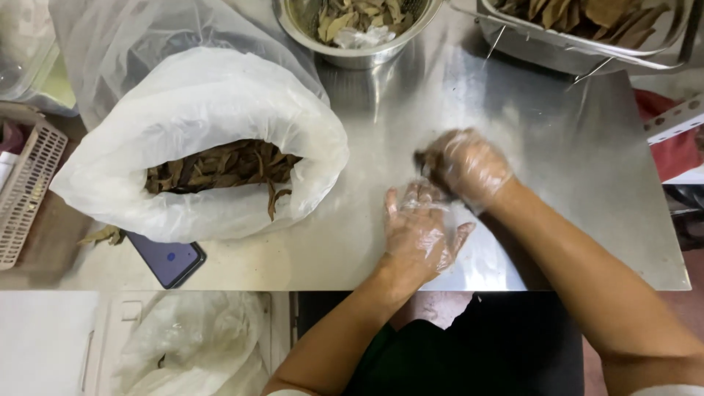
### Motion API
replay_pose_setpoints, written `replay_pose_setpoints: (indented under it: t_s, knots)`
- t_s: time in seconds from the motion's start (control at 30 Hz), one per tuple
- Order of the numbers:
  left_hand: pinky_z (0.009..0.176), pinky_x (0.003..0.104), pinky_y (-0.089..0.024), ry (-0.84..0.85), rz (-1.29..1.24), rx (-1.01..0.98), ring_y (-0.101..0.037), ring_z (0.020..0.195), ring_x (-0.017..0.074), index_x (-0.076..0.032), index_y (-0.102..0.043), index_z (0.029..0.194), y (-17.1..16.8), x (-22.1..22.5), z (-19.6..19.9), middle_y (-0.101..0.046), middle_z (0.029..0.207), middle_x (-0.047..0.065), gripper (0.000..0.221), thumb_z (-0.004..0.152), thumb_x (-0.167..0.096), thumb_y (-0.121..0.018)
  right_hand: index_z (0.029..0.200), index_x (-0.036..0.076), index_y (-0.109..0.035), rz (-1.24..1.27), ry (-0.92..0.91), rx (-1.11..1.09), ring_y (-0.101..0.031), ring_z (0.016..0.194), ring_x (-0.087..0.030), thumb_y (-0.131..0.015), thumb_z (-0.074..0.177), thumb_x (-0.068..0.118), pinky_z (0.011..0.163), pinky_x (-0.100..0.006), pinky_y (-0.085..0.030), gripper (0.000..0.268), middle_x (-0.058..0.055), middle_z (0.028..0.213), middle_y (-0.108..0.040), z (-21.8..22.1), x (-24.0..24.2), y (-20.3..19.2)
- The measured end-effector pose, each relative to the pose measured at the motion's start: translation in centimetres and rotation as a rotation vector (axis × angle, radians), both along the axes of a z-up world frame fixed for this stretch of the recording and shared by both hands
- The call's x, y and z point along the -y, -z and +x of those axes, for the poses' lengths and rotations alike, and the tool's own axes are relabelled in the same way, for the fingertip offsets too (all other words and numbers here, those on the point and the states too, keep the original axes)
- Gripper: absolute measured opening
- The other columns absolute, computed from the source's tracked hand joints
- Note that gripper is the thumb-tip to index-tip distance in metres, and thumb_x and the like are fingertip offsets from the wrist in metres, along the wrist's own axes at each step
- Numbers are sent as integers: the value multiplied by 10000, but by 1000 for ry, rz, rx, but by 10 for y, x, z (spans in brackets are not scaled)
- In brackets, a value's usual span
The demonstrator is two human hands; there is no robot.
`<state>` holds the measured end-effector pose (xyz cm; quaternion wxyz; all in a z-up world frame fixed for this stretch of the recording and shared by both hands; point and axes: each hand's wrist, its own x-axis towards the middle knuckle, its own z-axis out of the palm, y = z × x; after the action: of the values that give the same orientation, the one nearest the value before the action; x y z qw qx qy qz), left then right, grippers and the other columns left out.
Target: Sorting and arranging dried leaves from a large plastic bag onto a metal work surface
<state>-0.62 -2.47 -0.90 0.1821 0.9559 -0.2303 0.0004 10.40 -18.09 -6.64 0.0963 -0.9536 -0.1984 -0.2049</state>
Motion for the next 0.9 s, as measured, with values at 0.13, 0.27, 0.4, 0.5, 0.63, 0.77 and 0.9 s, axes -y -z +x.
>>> replay_pose_setpoints:
  t_s: [0.13, 0.27, 0.4, 0.5, 0.63, 0.77, 0.9]
  knots:
    - [1196, 661, -107, 9, -23, 13, -476, 1414, 419, 63, -633, 1262, -1, -2, 0, -560, 1413, 303, 733, 982, -575, -403, 738, 160, -600, -161, 113, 172, -658, 536, -236, -731, 914, 355, 486, -340, -572, 294, -83, 666, -584, 53, 32, 38]
    - [1182, 678, -97, 21, -38, -3, -476, 1409, 427, 78, -615, 1288, -6, -5, -4, -552, 1422, 306, 752, 987, -571, -383, 674, 159, -571, 43, -121, 137, -633, 503, -244, -708, 884, 265, 472, -348, -550, 272, -74, 618, -582, 61, 36, 10]
    - [1193, 657, -105, -7, -75, 52, -498, 1393, 399, 18, -717, 1127, -4, -5, -8, -597, 1394, 252, 668, 964, -568, -441, 592, 158, -535, 297, -470, 68, -601, 460, -255, -679, 845, 148, 455, -359, -522, 292, -63, 556, -579, 17, 40, 4]
    - [1194, 683, -136, -25, -110, 138, -543, 1339, 405, 4, -732, 1056, -2, -2, -7, -628, 1313, 265, 581, 943, -521, -511, 537, 157, -510, 480, -679, 8, -580, 431, -262, -660, 819, 70, 443, -366, -503, 331, -56, 515, -577, 8, -2, -9]
    - [1170, 667, -151, -16, -95, 137, -541, 1350, 402, -14, -745, 989, 11, 0, -5, -648, 1299, 252, 585, 936, -541, -496, 482, 156, -486, 669, -891, -31, -559, 403, -270, -643, 793, -8, 432, -374, -484, 385, -49, 474, -575, 22, -2, -15]
    - [1168, 679, -167, -21, -113, 177, -576, 1300, 407, 44, -716, 1089, 11, 0, 0, -647, 1284, 263, 606, 948, -505, -504, 782, 116, -697, 145, -77, 103, -677, 750, -271, -667, 778, 82, 660, -387, -566, 46, -70, 744, -650, 47, 24, 4]
    - [1191, 677, -137, 26, -89, 107, -645, 1206, 345, -5, -744, 1003, 9, -2, 10, -725, 1113, 199, 403, 899, -373, -617, 974, 90, -781, 773, 191, -232, -716, 958, -343, -796, 867, 227, 803, -486, -555, 175, -161, 952, -750, 22, 14, -37]
